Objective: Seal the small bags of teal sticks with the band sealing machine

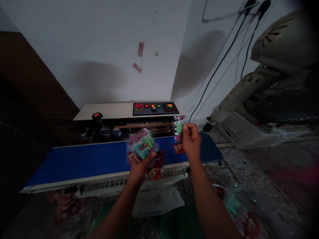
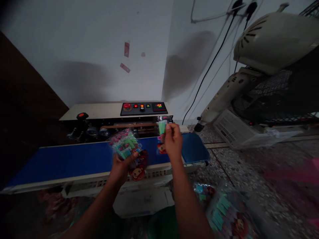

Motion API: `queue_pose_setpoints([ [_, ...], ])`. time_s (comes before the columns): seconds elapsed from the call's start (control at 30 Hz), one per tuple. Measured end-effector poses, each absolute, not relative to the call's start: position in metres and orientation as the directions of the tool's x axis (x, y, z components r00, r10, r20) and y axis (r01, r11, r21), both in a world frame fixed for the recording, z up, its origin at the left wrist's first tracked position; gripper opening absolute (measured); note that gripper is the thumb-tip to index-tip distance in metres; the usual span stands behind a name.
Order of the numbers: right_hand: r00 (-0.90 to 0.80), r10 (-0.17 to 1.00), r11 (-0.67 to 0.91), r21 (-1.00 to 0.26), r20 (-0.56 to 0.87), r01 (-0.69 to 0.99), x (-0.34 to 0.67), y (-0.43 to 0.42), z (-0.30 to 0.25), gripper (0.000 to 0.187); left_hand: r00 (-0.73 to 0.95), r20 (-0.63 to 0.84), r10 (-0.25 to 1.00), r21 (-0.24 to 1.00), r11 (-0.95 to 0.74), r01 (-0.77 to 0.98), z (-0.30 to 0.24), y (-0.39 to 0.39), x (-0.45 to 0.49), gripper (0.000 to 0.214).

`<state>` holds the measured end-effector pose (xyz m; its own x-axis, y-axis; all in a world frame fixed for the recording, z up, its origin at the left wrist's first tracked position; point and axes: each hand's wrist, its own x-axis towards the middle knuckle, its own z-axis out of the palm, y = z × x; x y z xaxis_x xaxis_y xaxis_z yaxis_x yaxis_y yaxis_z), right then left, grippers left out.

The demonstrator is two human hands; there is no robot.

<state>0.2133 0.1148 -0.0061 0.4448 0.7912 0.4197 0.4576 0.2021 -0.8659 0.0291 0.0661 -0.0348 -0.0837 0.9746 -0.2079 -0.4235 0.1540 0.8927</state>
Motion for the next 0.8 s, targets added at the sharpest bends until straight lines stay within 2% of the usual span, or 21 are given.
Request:
queue_pose_setpoints([
  [0.07, 0.497, 0.739, 0.044, -0.77, 0.454, 0.637, 0.243, 0.121, -0.016, 0.03, -0.075, -0.193, 0.978, 0.899, 0.146, -0.413, -0.038, 0.067, 0.026, 0.048],
  [0.13, 0.563, 0.744, -0.242, -0.64, 0.361, 0.73, 0.266, 0.125, -0.028, 0.03, -0.052, -0.187, 0.981, 0.904, 0.151, -0.4, -0.04, 0.068, 0.025, 0.043],
  [0.2, 0.617, 0.753, -0.458, -0.494, 0.226, 0.739, 0.277, 0.128, -0.039, 0.029, -0.038, -0.199, 0.979, 0.905, 0.168, -0.391, -0.04, 0.068, 0.026, 0.04],
  [0.3, 0.624, 0.771, -0.54, -0.387, 0.128, 0.748, 0.271, 0.136, -0.05, 0.029, -0.021, -0.22, 0.975, 0.902, 0.196, -0.384, -0.038, 0.068, 0.028, 0.042],
  [0.43, 0.508, 0.847, -0.402, -0.437, 0.157, 0.805, 0.249, 0.149, -0.054, 0.029, -0.028, -0.217, 0.976, 0.906, 0.19, -0.378, -0.038, 0.067, 0.029, 0.045],
  [0.57, 0.378, 0.86, -0.121, -0.582, 0.343, 0.804, 0.231, 0.145, -0.044, 0.033, -0.027, -0.217, 0.976, 0.897, 0.189, -0.4, -0.037, 0.067, 0.028, 0.046],
  [0.63, 0.257, 0.912, 0.059, -0.723, 0.319, 0.688, 0.219, 0.135, -0.034, 0.037, -0.022, -0.203, 0.979, 0.891, 0.176, -0.419, -0.036, 0.067, 0.028, 0.046],
  [0.7, 0.014, 0.976, 0.186, -0.866, 0.217, 0.464, 0.206, 0.123, -0.025, 0.037, -0.031, -0.174, 0.984, 0.887, 0.143, -0.438, -0.033, 0.067, 0.029, 0.045],
  [0.77, -0.206, 0.967, 0.206, -0.938, 0.151, 0.278, 0.192, 0.113, -0.02, 0.034, -0.044, -0.155, 0.987, 0.887, 0.12, -0.446, -0.029, 0.067, 0.031, 0.044],
  [0.8, -0.251, 0.957, 0.201, -0.954, 0.143, 0.223, 0.186, 0.11, -0.019, 0.031, -0.044, -0.156, 0.987, 0.887, 0.121, -0.445, -0.028, 0.066, 0.031, 0.044],
])
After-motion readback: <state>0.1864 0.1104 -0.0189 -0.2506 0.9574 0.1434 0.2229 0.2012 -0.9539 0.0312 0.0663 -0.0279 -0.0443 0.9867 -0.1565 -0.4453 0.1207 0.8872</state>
